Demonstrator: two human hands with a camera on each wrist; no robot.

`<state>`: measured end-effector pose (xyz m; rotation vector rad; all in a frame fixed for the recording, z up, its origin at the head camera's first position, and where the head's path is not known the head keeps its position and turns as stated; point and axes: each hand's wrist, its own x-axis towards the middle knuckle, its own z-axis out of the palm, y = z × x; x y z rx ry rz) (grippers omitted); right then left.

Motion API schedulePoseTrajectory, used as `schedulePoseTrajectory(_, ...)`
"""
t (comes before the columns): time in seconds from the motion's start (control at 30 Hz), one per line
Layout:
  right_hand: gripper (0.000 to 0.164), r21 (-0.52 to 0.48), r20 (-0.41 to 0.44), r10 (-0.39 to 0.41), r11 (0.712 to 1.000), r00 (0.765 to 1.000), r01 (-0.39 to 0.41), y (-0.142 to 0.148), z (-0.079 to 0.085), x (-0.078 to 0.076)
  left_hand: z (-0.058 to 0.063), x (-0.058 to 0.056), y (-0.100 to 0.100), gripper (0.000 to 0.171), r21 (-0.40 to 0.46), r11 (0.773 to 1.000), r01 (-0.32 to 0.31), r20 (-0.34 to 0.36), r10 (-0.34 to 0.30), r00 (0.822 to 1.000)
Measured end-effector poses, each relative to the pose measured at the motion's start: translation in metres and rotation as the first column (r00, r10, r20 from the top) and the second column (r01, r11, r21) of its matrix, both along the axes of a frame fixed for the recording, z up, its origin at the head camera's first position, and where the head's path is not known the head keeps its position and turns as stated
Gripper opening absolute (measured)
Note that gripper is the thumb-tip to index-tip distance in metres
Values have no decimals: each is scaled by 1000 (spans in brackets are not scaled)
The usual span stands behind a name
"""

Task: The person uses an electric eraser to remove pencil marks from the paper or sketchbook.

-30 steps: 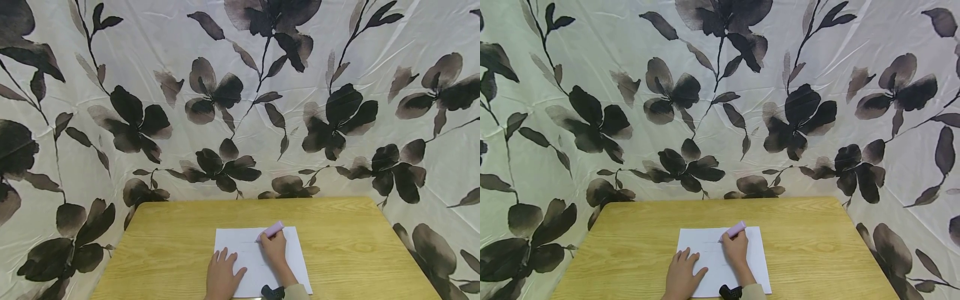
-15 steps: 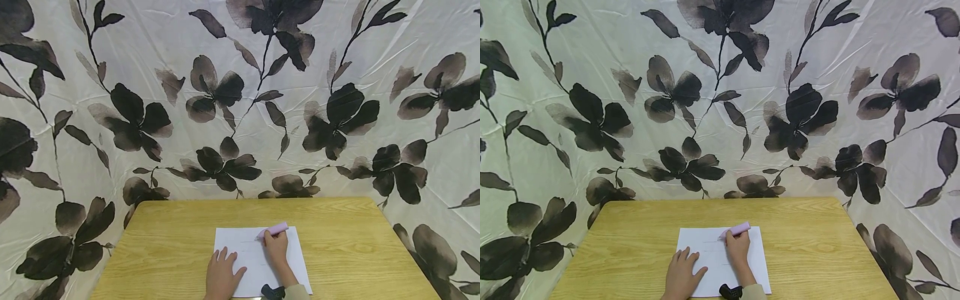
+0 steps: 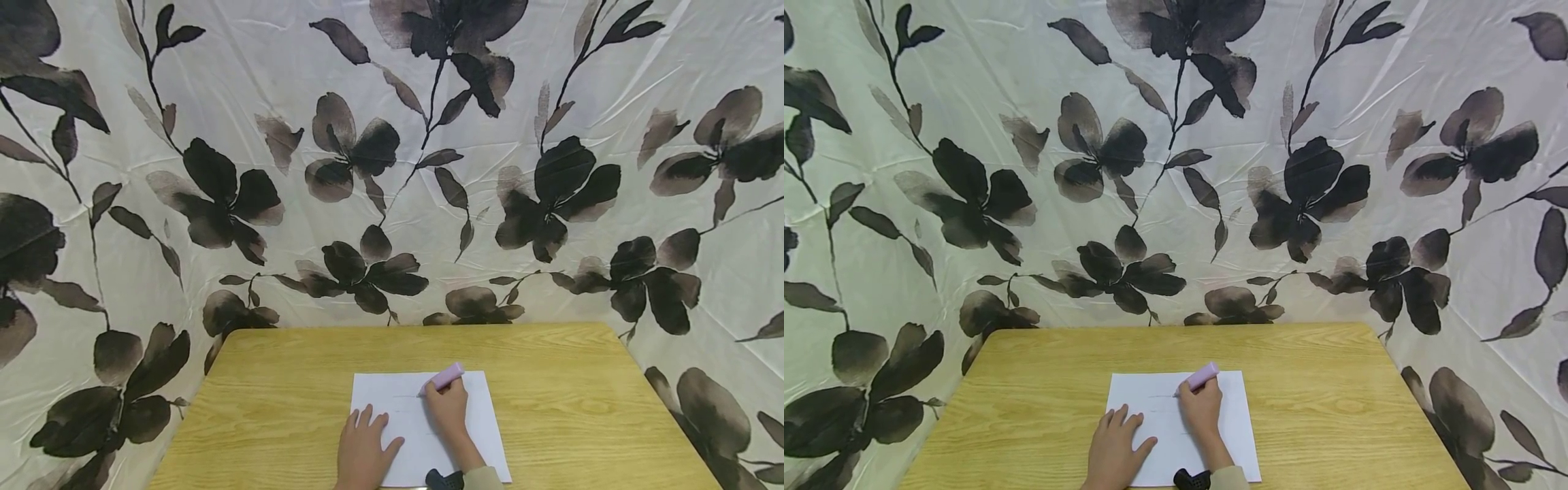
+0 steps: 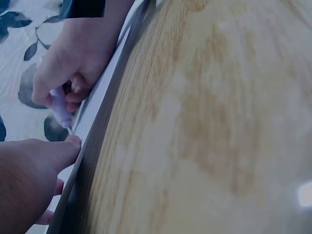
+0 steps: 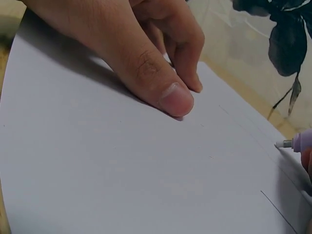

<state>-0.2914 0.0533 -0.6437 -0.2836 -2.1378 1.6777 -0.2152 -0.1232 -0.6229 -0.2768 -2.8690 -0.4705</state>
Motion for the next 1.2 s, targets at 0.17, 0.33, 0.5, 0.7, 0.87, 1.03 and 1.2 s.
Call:
schedulePoseTrajectory(0.17, 21, 5, 10, -7, 1000, 1000, 7, -1, 0, 0, -2, 0, -1, 52, 5, 1000, 4, -27, -4, 1000)
schedulePoseTrajectory(0.33, 20, 11, -17, -28, 1000, 999, 28, -2, 2, 1, -3, 0, 0, 53, -19, 1000, -5, -4, 5, 1000)
schedulePoseTrajectory(0.5, 15, -97, -29, -51, 994, 998, 48, 0, 2, -1, -2, 0, 0, 53, -20, 1000, -8, -3, 8, 1000)
schedulePoseTrajectory(0.7, 15, -134, -6, -5, 991, 1000, 4, 0, 2, -3, -4, -2, -1, 52, -11, 1000, -10, -17, 10, 1000)
schedulePoseTrajectory(0.87, 18, -91, 9, 40, 995, 999, -39, -3, -1, -4, -6, -3, -2, 53, -12, 1000, -11, -23, 11, 1000)
schedulePoseTrajectory(1.03, 20, -48, 20, 29, 998, 999, -28, -3, 0, -3, -8, -5, -2, 53, -32, 999, 0, -26, -1, 1000)
schedulePoseTrajectory(1.2, 21, -24, 10, 22, 999, 1000, -22, -3, 1, -2, -7, -6, -1, 54, -44, 999, -1, -1, 1, 1000)
